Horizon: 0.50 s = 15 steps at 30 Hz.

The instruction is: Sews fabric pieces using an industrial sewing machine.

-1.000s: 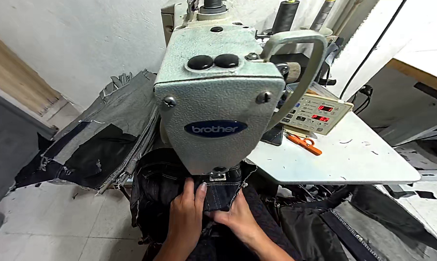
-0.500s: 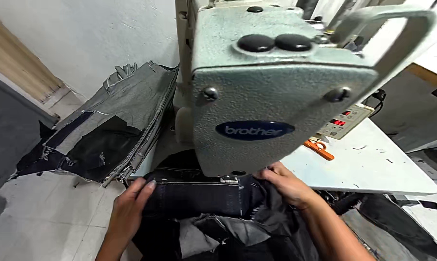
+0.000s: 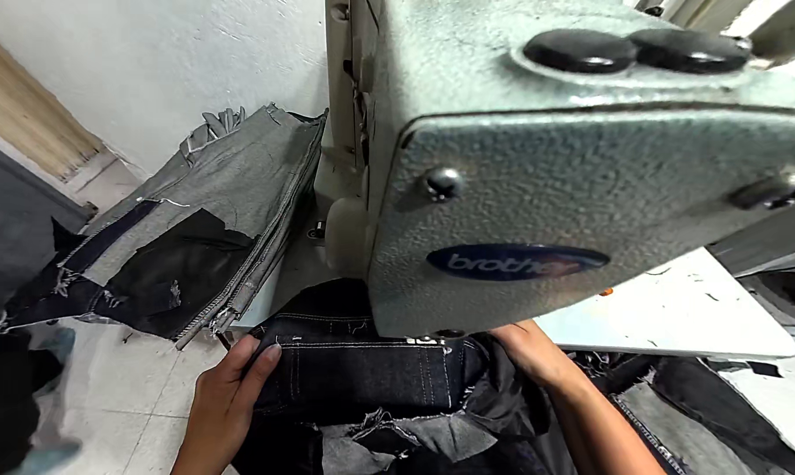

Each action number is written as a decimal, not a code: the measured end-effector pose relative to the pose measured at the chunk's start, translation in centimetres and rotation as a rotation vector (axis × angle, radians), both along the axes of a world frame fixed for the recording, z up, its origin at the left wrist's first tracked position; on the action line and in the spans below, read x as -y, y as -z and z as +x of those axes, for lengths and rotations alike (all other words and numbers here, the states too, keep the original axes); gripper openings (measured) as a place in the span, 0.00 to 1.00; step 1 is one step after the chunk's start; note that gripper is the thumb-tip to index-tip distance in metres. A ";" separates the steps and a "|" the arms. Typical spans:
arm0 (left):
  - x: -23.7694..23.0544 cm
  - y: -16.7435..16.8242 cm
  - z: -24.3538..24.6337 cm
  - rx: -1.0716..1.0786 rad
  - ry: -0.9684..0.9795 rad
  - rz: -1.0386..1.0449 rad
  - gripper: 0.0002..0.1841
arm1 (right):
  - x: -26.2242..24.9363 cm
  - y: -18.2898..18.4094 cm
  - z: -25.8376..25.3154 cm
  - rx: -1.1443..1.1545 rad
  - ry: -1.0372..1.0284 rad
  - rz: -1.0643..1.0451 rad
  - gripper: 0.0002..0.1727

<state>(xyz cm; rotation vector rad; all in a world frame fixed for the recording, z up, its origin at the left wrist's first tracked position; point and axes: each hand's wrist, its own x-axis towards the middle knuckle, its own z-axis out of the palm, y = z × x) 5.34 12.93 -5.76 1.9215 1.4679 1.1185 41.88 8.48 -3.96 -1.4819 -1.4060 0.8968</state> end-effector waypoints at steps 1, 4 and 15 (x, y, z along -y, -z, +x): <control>0.0 0.0 0.0 0.000 0.004 -0.003 0.22 | 0.0 0.2 0.0 -0.006 -0.011 0.020 0.14; -0.2 0.0 -0.1 0.015 0.014 -0.007 0.21 | 0.0 0.3 0.1 -0.002 -0.025 0.063 0.15; 0.2 -0.1 -3.4 0.054 0.213 -0.122 0.27 | -0.8 -0.2 0.3 0.065 -0.065 0.082 0.08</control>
